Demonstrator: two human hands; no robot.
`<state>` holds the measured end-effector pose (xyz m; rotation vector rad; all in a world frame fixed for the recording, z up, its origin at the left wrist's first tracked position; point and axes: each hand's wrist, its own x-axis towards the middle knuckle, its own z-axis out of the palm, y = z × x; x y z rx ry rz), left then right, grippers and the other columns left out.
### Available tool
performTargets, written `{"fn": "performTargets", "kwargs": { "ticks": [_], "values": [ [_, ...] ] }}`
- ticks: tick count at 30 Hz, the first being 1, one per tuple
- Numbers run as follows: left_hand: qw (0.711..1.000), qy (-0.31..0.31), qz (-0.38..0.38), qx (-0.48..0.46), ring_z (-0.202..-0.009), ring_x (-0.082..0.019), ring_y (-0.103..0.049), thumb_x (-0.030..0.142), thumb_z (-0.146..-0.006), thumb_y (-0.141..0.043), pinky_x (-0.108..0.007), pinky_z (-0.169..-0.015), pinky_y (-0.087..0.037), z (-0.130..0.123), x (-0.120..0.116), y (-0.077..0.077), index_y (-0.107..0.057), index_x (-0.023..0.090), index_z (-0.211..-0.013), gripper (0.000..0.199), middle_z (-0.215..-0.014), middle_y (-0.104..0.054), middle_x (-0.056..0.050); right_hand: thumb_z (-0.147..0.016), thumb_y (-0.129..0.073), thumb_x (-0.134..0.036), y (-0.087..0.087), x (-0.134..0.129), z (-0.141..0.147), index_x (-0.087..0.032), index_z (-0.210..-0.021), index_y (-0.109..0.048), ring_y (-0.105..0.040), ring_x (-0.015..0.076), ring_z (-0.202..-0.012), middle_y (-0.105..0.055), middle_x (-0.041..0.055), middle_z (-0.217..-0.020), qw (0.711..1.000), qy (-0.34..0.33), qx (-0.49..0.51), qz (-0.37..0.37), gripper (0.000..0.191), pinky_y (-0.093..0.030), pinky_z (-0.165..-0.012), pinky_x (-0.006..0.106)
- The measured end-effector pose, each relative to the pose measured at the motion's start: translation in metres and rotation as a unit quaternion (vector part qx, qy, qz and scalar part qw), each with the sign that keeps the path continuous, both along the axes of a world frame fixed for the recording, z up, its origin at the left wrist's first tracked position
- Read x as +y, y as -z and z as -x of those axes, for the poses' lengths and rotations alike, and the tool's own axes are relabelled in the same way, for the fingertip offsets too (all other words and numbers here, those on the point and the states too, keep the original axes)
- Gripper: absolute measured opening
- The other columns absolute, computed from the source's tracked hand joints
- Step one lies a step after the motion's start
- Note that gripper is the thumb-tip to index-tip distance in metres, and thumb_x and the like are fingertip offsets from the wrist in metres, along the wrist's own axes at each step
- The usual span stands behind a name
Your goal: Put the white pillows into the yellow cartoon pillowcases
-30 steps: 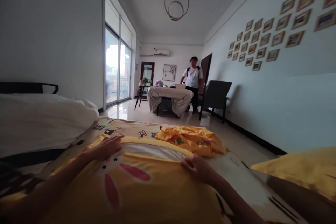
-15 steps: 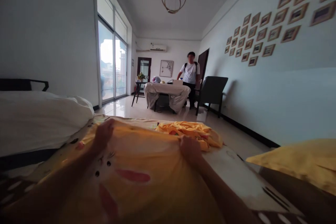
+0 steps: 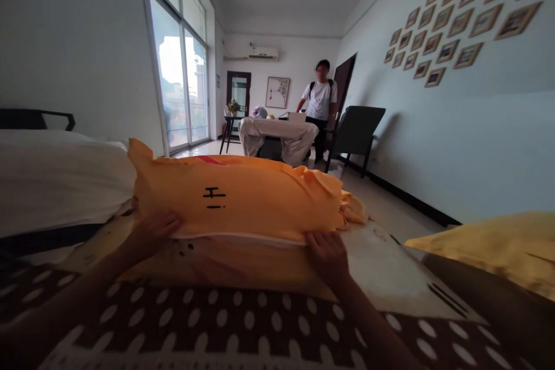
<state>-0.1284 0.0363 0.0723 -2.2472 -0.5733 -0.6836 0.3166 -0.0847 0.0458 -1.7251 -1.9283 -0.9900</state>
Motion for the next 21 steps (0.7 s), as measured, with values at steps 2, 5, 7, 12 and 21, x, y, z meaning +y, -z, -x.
{"fn": "performTargets", "kwargs": {
  "ticks": [2,5,7,12,21],
  "values": [
    [1.000,-0.018,-0.023,0.010,-0.073,-0.022,-0.056,0.005,-0.082,-0.039,-0.034,-0.067,-0.045,-0.003,-0.004,-0.010,-0.062,0.017,-0.079,0.026,-0.076,-0.062,-0.008,-0.087,-0.039,-0.021,0.000,-0.004,-0.007,-0.023,-0.079,-0.067,-0.054,0.0220,-0.074,-0.063,0.0083,-0.073,0.996,-0.029,0.006,-0.087,0.030,-0.040,-0.075,0.037],
    [0.997,-0.042,-0.059,-0.011,-0.073,-0.022,-0.054,0.005,-0.082,-0.041,-0.036,-0.069,-0.043,-0.010,-0.003,-0.021,-0.063,0.017,-0.079,0.024,-0.078,-0.061,-0.008,-0.084,-0.040,-0.018,0.014,-0.007,0.000,-0.023,-0.068,-0.062,-0.052,0.0215,-0.073,-0.059,0.0073,-0.069,0.987,-0.079,0.006,-0.142,0.028,-0.039,-0.073,0.037],
    [0.997,-0.008,-0.073,-0.010,-0.077,-0.022,-0.053,0.004,-0.081,-0.041,-0.035,-0.071,-0.043,-0.014,0.000,-0.020,-0.063,0.015,-0.080,0.025,-0.082,-0.061,-0.009,-0.082,-0.039,-0.012,0.027,-0.007,0.011,-0.022,-0.064,-0.059,-0.050,0.0190,-0.069,-0.056,0.0053,-0.066,0.986,-0.139,-0.018,-0.089,0.029,-0.037,-0.070,0.035],
    [0.997,-0.006,-0.076,0.008,-0.068,-0.020,-0.049,0.003,-0.084,-0.038,-0.033,-0.065,-0.041,-0.004,-0.006,-0.010,-0.062,0.013,-0.076,0.027,-0.072,-0.057,-0.007,-0.087,-0.037,-0.011,0.009,-0.025,0.011,-0.019,-0.071,-0.055,-0.047,0.0167,-0.069,-0.055,0.0039,-0.070,0.967,-0.251,-0.044,-0.001,0.025,-0.036,-0.070,0.031],
    [0.998,0.051,0.019,0.044,-0.082,-0.021,-0.053,0.005,-0.084,-0.038,-0.036,-0.082,-0.041,0.017,-0.071,0.010,-0.065,0.015,-0.082,0.029,-0.083,-0.063,-0.009,-0.080,-0.051,-0.056,-0.104,-0.040,-0.033,-0.012,-0.129,-0.046,-0.047,0.0359,-0.118,-0.052,0.0214,-0.125,0.979,0.007,0.149,-0.142,0.066,-0.034,-0.097,0.050]
  ]
}}
